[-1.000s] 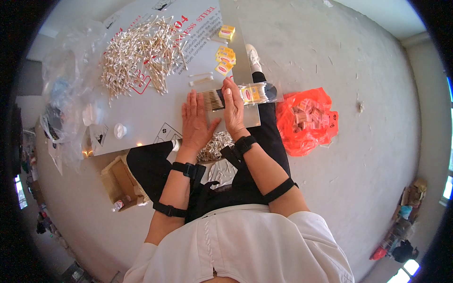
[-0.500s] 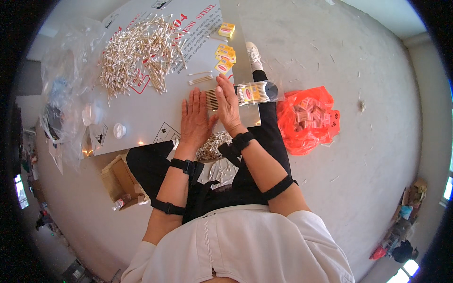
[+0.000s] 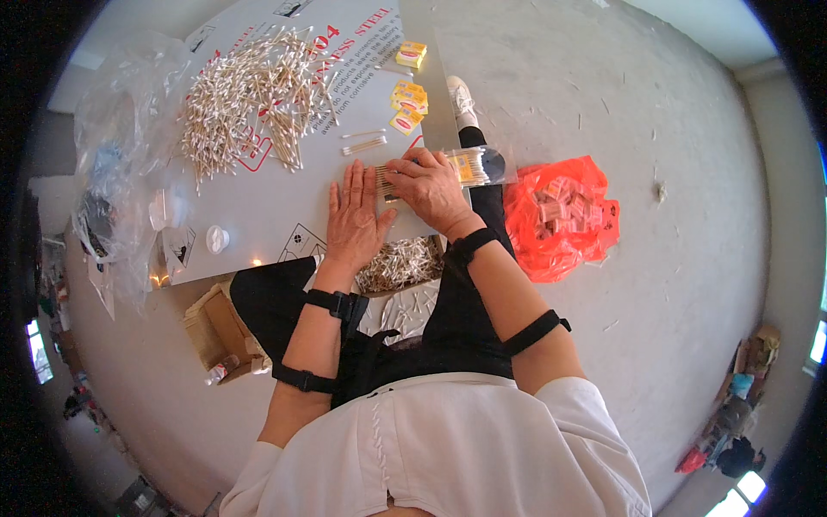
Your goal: The recorder is gathering small sticks and placing them into a plastic wrapper, then sealing it with a label.
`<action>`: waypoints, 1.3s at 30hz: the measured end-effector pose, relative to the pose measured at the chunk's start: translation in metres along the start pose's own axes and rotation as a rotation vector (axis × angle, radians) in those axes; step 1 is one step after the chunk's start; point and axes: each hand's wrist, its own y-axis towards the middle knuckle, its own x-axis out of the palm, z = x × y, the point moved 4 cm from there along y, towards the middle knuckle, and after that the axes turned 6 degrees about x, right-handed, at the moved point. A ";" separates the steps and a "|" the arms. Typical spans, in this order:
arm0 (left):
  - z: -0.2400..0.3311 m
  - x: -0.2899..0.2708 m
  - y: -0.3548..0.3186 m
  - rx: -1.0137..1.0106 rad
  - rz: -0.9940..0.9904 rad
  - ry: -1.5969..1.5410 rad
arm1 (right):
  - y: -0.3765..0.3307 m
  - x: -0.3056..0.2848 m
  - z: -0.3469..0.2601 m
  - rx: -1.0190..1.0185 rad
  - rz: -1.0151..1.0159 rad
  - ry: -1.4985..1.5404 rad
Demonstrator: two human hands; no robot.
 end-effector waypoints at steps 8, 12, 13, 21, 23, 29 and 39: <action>-0.002 0.003 -0.004 -0.001 0.019 0.007 | -0.032 -0.027 0.034 0.309 0.006 -0.156; 0.004 0.004 0.001 0.002 0.029 -0.006 | -0.053 -0.031 0.052 0.290 -0.129 -0.170; 0.007 0.004 0.003 0.005 0.028 -0.007 | -0.054 -0.032 0.052 0.293 -0.128 -0.171; 0.034 0.014 0.017 0.021 -0.006 0.021 | -0.056 -0.030 0.054 0.325 -0.155 -0.100; 0.043 0.018 0.022 0.034 0.009 0.005 | -0.056 -0.030 0.054 0.318 -0.150 -0.094; 0.066 0.025 0.034 0.048 0.047 -0.055 | -0.055 -0.034 0.054 0.295 -0.137 -0.068; 0.050 0.022 0.043 -0.119 0.481 -0.923 | -0.091 0.011 0.075 1.000 0.760 1.799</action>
